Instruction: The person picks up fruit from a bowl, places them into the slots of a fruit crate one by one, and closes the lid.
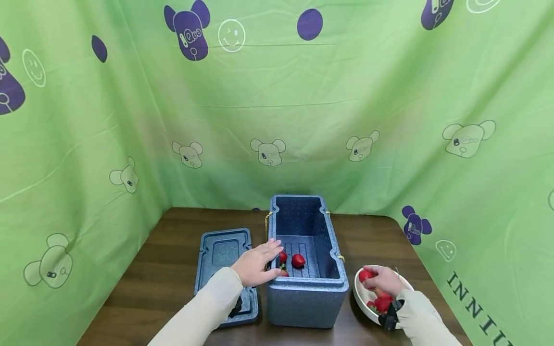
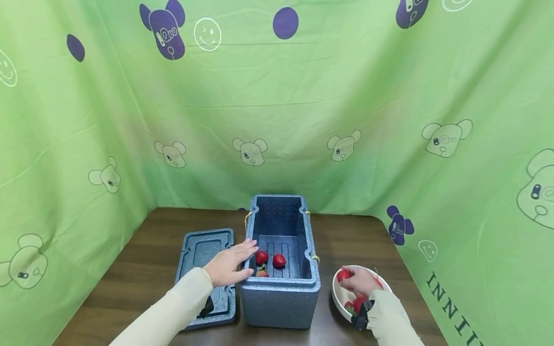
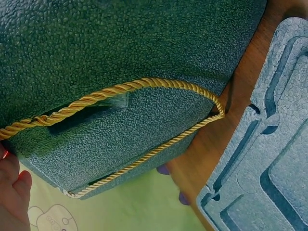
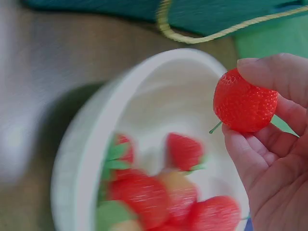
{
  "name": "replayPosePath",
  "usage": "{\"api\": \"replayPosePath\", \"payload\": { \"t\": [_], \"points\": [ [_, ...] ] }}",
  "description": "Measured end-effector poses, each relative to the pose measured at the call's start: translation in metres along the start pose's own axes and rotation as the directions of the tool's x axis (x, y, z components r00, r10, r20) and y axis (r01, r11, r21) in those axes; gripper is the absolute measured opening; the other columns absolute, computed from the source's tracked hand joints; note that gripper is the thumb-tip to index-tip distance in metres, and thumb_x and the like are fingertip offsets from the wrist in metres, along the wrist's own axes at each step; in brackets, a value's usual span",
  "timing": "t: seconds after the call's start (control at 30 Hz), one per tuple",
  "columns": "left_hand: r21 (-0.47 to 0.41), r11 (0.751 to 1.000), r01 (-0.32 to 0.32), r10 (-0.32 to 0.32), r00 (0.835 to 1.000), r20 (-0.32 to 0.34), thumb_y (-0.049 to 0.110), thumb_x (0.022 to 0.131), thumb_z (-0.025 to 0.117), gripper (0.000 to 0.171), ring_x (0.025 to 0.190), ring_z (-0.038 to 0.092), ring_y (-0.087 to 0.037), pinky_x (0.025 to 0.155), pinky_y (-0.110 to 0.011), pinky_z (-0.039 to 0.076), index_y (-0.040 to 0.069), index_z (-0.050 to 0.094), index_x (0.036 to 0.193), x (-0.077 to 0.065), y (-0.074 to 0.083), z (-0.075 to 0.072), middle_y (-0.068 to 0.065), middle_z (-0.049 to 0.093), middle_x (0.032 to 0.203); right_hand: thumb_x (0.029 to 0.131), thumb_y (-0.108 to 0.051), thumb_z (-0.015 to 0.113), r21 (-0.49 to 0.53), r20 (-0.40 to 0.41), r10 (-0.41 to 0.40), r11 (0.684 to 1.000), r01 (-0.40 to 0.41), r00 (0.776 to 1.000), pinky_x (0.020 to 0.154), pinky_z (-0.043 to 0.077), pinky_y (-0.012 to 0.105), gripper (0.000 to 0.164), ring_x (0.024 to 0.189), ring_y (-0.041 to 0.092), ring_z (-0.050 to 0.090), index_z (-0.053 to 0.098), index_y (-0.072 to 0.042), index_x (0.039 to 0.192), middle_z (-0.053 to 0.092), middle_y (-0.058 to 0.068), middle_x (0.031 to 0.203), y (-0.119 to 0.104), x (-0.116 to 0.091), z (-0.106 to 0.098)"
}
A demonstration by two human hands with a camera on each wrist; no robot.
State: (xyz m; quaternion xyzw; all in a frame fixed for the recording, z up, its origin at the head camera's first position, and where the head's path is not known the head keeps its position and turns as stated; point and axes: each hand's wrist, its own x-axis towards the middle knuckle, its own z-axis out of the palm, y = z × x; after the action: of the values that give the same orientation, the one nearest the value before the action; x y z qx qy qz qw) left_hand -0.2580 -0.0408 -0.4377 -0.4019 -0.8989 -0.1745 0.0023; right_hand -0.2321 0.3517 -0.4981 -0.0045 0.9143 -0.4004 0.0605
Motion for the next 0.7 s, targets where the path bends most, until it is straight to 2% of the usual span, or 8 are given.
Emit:
{"api": "replayPosePath", "payload": {
  "t": [0.13,0.3,0.57,0.7],
  "points": [
    [-0.001,1.0,-0.002,0.002,1.0,-0.001,0.04,0.094,0.05,0.06,0.141,0.028,-0.021,0.112,-0.035,0.027,0.006,0.044,0.144,0.0,-0.001,0.001,-0.006,0.036,0.151,0.077,-0.007,0.07,-0.032,-0.026,-0.016,0.999,0.015,1.0,0.075,0.047,0.03,0.056,0.085,0.023,0.06,0.051,0.018,0.124,0.067,0.023,0.098,-0.008,0.007,-0.016],
    [-0.017,1.0,0.005,-0.005,1.0,0.013,0.037,0.094,0.05,0.059,0.142,0.027,-0.02,0.112,-0.035,0.026,0.007,0.043,0.145,0.0,-0.001,0.002,-0.005,0.035,0.152,0.078,-0.01,0.07,-0.073,-0.021,-0.054,0.996,0.052,0.998,0.076,0.047,0.032,0.057,0.085,0.023,0.06,0.051,0.017,0.125,0.067,0.022,0.097,-0.02,0.004,-0.03],
    [-0.02,1.0,0.011,-0.011,1.0,0.006,0.04,0.095,0.048,0.06,0.142,0.027,-0.02,0.112,-0.035,0.027,0.006,0.043,0.144,-0.001,0.0,0.0,-0.005,0.035,0.152,0.082,-0.013,0.07,-0.056,0.012,-0.083,0.995,0.083,0.996,0.073,0.047,0.032,0.06,0.088,0.025,0.059,0.048,0.014,0.13,0.065,0.026,0.105,-0.059,0.001,-0.04],
    [-0.015,1.0,0.003,-0.003,1.0,0.006,0.04,0.095,0.048,0.06,0.141,0.027,-0.02,0.112,-0.035,0.026,0.007,0.043,0.144,-0.002,0.0,0.0,-0.005,0.035,0.152,0.082,-0.013,0.071,-0.007,0.024,-0.099,0.995,0.099,0.995,0.074,0.048,0.031,0.061,0.089,0.024,0.06,0.047,0.014,0.131,0.066,0.024,0.105,-0.074,0.003,-0.041]
  ]
}}
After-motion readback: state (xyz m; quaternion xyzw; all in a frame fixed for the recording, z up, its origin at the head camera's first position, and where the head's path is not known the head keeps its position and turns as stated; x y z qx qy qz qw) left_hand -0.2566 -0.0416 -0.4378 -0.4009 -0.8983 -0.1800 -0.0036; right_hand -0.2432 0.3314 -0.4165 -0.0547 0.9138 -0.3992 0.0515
